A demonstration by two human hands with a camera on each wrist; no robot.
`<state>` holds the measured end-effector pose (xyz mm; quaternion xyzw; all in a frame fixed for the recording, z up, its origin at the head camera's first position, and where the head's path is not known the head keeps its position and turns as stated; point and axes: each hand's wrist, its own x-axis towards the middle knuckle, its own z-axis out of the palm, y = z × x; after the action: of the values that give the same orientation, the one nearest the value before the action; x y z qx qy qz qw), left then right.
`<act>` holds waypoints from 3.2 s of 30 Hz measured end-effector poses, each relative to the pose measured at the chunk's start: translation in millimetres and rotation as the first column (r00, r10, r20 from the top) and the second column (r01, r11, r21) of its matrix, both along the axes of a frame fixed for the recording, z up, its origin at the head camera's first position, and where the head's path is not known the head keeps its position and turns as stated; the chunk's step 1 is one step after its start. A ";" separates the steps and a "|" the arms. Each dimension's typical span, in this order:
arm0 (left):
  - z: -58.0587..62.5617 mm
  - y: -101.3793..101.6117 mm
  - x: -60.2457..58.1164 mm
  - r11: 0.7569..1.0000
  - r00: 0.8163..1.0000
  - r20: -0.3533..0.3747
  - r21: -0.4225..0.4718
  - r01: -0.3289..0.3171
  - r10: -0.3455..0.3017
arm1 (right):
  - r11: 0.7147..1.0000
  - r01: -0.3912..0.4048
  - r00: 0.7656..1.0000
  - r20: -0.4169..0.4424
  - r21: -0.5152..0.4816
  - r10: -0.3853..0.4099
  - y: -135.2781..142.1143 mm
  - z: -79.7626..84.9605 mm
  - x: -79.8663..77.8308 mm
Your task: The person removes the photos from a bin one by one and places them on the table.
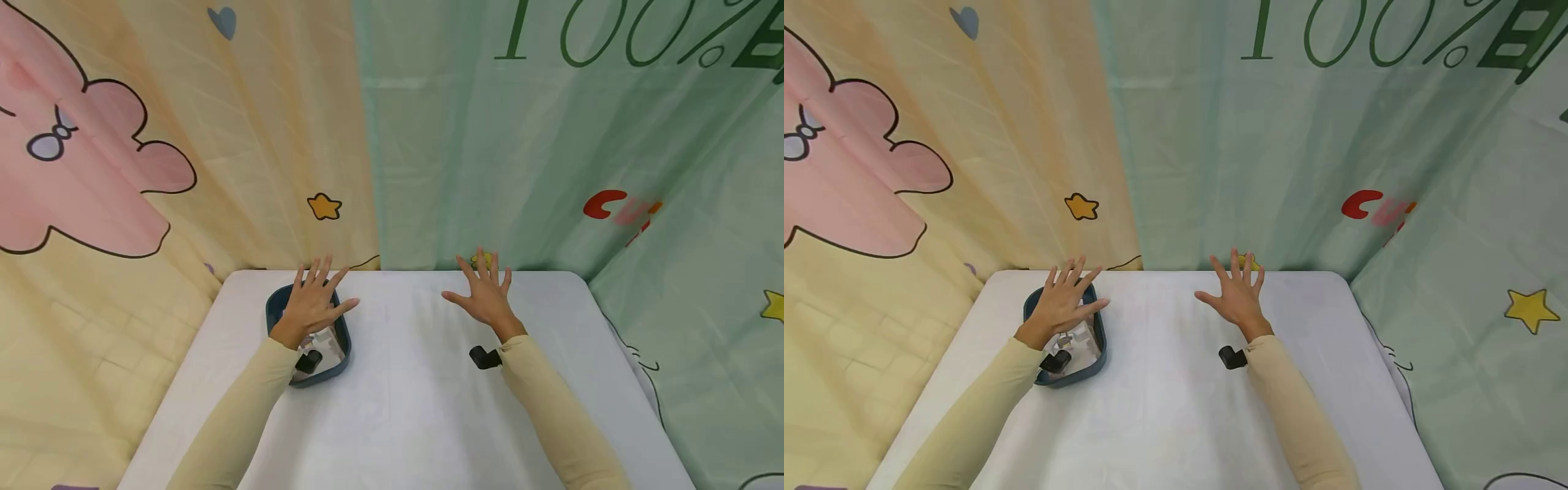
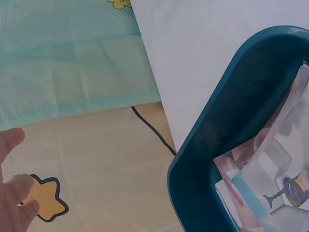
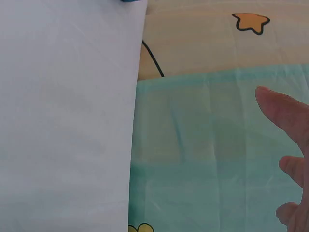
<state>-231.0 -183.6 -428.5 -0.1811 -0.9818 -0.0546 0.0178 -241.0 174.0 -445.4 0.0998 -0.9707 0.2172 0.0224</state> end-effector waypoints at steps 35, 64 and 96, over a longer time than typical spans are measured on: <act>-53.9 -99.9 38.7 0.879 0.950 0.248 0.390 -0.276 0.188 | 0.994 -0.053 0.996 -0.074 -0.100 0.045 -14.0 2.6 -1.3; -133.7 -105.7 81.8 0.332 0.782 0.620 0.726 -0.602 0.063 | 0.986 -0.085 0.996 -0.052 -0.144 0.078 -22.7 -22.0 -7.2; -137.7 -96.3 80.4 0.297 0.779 0.624 0.755 -0.585 -0.051 | 0.989 -0.055 0.998 -0.045 -0.138 0.050 -16.6 -27.5 -4.7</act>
<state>-150.7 -279.9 -566.2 0.0624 -0.7472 -0.6444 -0.1504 -245.6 157.4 -472.9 0.1281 -0.9496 0.2826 0.0439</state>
